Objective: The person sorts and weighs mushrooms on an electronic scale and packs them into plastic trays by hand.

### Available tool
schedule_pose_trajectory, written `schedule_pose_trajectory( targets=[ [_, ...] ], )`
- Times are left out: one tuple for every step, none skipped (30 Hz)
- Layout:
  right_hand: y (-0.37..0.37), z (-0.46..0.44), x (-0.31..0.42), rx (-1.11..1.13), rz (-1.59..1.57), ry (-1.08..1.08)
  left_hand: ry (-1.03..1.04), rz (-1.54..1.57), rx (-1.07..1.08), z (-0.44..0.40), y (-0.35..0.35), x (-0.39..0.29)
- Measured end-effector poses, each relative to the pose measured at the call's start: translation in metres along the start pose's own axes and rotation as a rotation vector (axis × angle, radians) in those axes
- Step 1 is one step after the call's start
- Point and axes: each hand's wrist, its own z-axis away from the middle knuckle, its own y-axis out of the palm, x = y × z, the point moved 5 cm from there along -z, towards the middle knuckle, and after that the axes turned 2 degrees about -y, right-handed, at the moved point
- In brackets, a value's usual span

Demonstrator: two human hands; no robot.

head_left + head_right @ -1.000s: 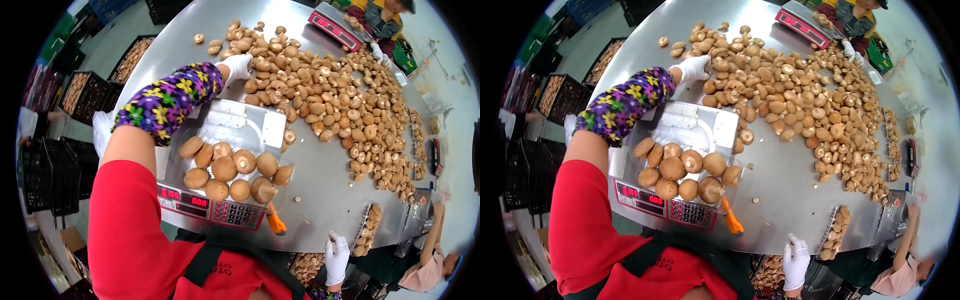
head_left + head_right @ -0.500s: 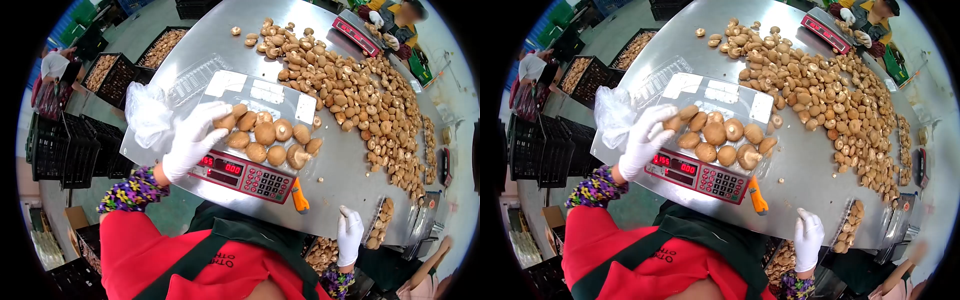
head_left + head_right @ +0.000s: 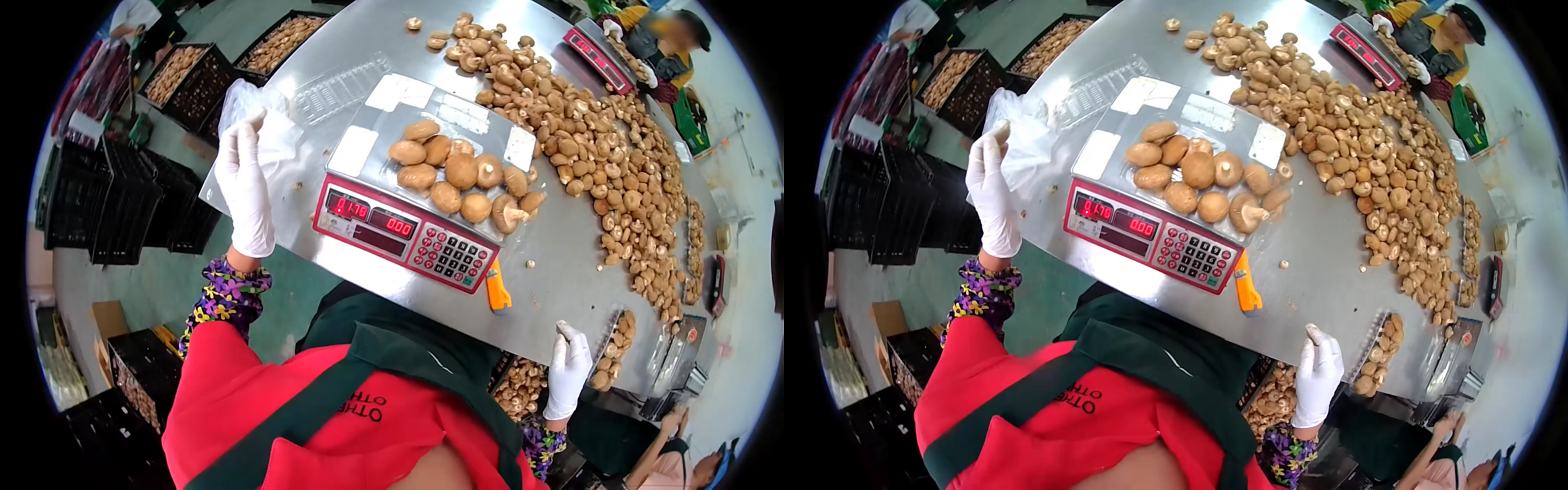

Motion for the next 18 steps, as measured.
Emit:
schedule_pose_trajectory(
  targets=[
    [0.001, -0.001, 0.000, -0.008, -0.003, 0.000, -0.002, -0.004, -0.008, 0.002, -0.005, 0.004],
    [0.001, -0.002, 0.001, -0.006, -0.004, -0.006, -0.006, 0.060, -0.083, 0.004, -0.011, 0.007],
    [0.002, -0.004, 0.002, -0.001, -0.003, -0.009, -0.010, 0.124, -0.156, 0.005, -0.016, 0.008],
    [0.003, -0.007, 0.004, 0.002, -0.002, -0.013, -0.008, 0.125, -0.159, 0.008, -0.017, 0.008],
    [0.003, -0.009, 0.005, 0.001, -0.002, -0.014, -0.040, 0.152, -0.201, 0.014, -0.016, 0.007],
    [0.004, -0.012, 0.006, 0.002, -0.006, -0.015, -0.071, 0.181, -0.242, 0.020, -0.013, 0.005],
    [0.004, -0.015, 0.007, 0.004, -0.010, -0.014, -0.100, 0.172, -0.242, 0.024, -0.008, 0.000],
    [0.004, -0.019, 0.007, 0.001, -0.005, -0.015, -0.101, 0.177, -0.243, 0.025, -0.005, -0.001],
    [0.005, -0.022, 0.007, -0.003, -0.030, -0.008, -0.083, 0.185, -0.206, 0.025, 0.000, -0.002],
    [0.006, -0.025, 0.007, -0.011, -0.053, 0.004, -0.065, 0.195, -0.164, 0.025, 0.006, -0.003],
    [0.007, -0.029, 0.008, -0.024, -0.043, 0.016, -0.074, 0.192, -0.146, 0.025, 0.010, -0.002],
    [0.008, -0.034, 0.008, -0.007, -0.093, 0.060, -0.104, 0.188, -0.117, 0.021, 0.014, 0.003],
    [0.008, -0.040, 0.007, 0.002, -0.141, 0.107, -0.158, 0.135, -0.042, 0.019, 0.021, 0.007],
    [0.012, -0.046, 0.002, -0.033, -0.213, 0.127, -0.210, 0.081, 0.037, 0.017, 0.027, 0.013],
    [0.020, -0.053, -0.004, -0.015, -0.364, 0.220, -0.250, 0.025, 0.167, 0.015, 0.036, 0.022],
    [0.023, -0.062, -0.002, 0.069, -0.475, 0.272, -0.241, 0.001, 0.310, 0.013, 0.047, 0.034],
    [0.037, -0.069, -0.005, 0.107, -0.703, 0.381, -0.261, -0.043, 0.403, 0.014, 0.060, 0.036],
    [0.046, -0.080, 0.000, 0.148, -0.761, 0.424, -0.278, -0.092, 0.491, 0.016, 0.072, 0.038]
  ],
)
